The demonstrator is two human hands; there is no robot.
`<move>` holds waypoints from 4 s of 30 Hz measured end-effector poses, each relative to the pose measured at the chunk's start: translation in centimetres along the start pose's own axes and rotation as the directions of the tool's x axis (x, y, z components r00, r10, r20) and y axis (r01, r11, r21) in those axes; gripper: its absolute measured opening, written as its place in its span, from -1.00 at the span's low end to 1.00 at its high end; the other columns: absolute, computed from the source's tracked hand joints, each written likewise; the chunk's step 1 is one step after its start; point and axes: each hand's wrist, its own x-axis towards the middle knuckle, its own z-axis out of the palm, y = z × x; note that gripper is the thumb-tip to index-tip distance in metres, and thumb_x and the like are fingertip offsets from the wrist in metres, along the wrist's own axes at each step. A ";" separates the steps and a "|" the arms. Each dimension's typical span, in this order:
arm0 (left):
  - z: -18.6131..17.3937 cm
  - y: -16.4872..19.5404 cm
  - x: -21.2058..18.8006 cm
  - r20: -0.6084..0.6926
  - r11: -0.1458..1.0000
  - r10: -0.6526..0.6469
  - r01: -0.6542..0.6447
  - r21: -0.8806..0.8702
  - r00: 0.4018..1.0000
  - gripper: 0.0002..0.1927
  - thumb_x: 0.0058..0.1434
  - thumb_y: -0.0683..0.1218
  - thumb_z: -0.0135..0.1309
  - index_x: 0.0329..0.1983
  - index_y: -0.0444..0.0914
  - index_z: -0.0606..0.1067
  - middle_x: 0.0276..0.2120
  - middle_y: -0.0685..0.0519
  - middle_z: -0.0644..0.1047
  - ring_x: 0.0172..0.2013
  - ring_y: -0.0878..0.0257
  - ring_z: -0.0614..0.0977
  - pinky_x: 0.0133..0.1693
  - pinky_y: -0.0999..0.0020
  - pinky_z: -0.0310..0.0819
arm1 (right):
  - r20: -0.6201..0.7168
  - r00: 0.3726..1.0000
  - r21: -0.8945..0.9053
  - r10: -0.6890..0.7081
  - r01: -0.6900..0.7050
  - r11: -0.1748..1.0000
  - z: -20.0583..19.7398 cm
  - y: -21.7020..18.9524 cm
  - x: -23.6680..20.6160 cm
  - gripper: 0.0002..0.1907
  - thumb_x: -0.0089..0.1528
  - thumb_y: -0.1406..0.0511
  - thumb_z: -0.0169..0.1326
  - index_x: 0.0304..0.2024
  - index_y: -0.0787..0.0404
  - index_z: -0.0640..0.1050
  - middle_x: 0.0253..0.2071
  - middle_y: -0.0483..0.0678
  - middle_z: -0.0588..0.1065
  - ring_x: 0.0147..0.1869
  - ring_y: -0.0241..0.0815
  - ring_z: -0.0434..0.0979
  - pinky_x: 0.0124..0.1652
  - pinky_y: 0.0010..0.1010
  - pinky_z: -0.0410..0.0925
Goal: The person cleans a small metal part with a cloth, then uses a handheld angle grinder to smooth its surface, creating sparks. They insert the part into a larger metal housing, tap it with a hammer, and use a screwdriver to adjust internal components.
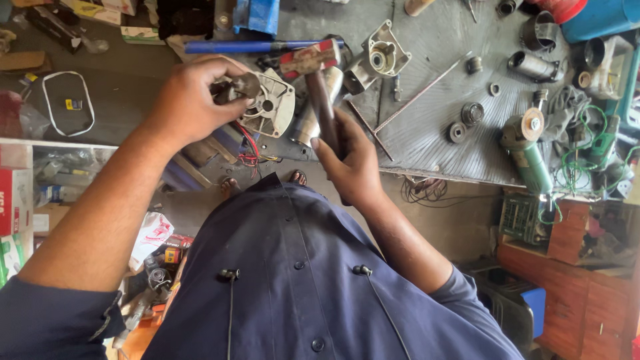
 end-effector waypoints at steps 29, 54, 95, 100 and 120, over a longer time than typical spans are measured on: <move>2.2 3.3 -2.0 -0.303 0.993 -0.109 0.118 0.012 0.947 -0.50 0.19 -0.05 0.42 0.17 -0.23 0.55 -0.06 0.00 0.61 -0.02 0.13 0.66 0.06 0.27 0.53 | 0.181 0.850 -0.393 -0.495 0.524 0.755 -1.6 -3.3 0.8 -0.49 0.34 0.33 0.25 0.29 0.29 0.40 -0.10 0.11 0.53 -0.11 0.03 0.60 -0.10 -0.28 0.44; 1.5 1.7 -1.9 -0.217 0.981 -0.125 0.153 0.116 0.968 -0.48 0.09 0.00 0.44 0.08 -0.28 0.59 -0.03 -0.05 0.65 0.07 0.05 0.64 0.40 -0.01 0.23 | 0.414 0.803 -0.663 -0.429 0.589 0.462 -1.8 -10.0 1.0 -0.47 0.38 0.25 0.15 0.38 0.12 0.38 -0.29 0.01 0.40 -0.35 0.04 0.50 -0.36 -0.12 0.38; 1.6 2.4 -1.6 -0.222 0.980 -0.058 0.098 0.172 0.973 -0.50 0.20 0.08 0.46 0.11 -0.26 0.63 0.02 -0.03 0.67 0.05 0.11 0.68 0.45 -0.11 0.14 | 0.322 0.858 -0.699 -0.401 0.501 0.510 -1.5 -6.3 0.7 -0.43 0.37 0.25 0.11 0.42 0.11 0.33 -0.28 0.02 0.40 -0.37 0.07 0.50 -0.38 -0.10 0.38; 1.4 3.9 -3.0 -0.288 0.966 0.041 0.036 0.257 0.957 -0.59 0.25 -0.02 0.39 0.03 -0.33 0.55 -0.03 -0.05 0.63 0.02 0.06 0.64 0.39 -0.11 0.23 | 0.319 0.867 -0.695 -0.382 0.488 0.528 -1.7 -6.2 0.5 -0.44 0.37 0.25 0.11 0.42 0.10 0.33 -0.26 0.03 0.42 -0.36 0.09 0.51 -0.38 -0.08 0.38; 2.5 2.8 -3.4 -0.336 0.891 0.146 0.024 0.454 0.931 -0.82 0.26 -0.13 0.35 -0.16 -0.21 0.58 -0.18 0.09 0.63 -0.09 0.18 0.64 0.15 0.14 0.31 | 0.319 0.858 -0.692 -0.404 0.501 0.519 -1.8 -6.6 0.5 -0.44 0.38 0.27 0.11 0.41 0.18 0.33 -0.24 0.04 0.41 -0.33 0.09 0.50 -0.34 -0.10 0.38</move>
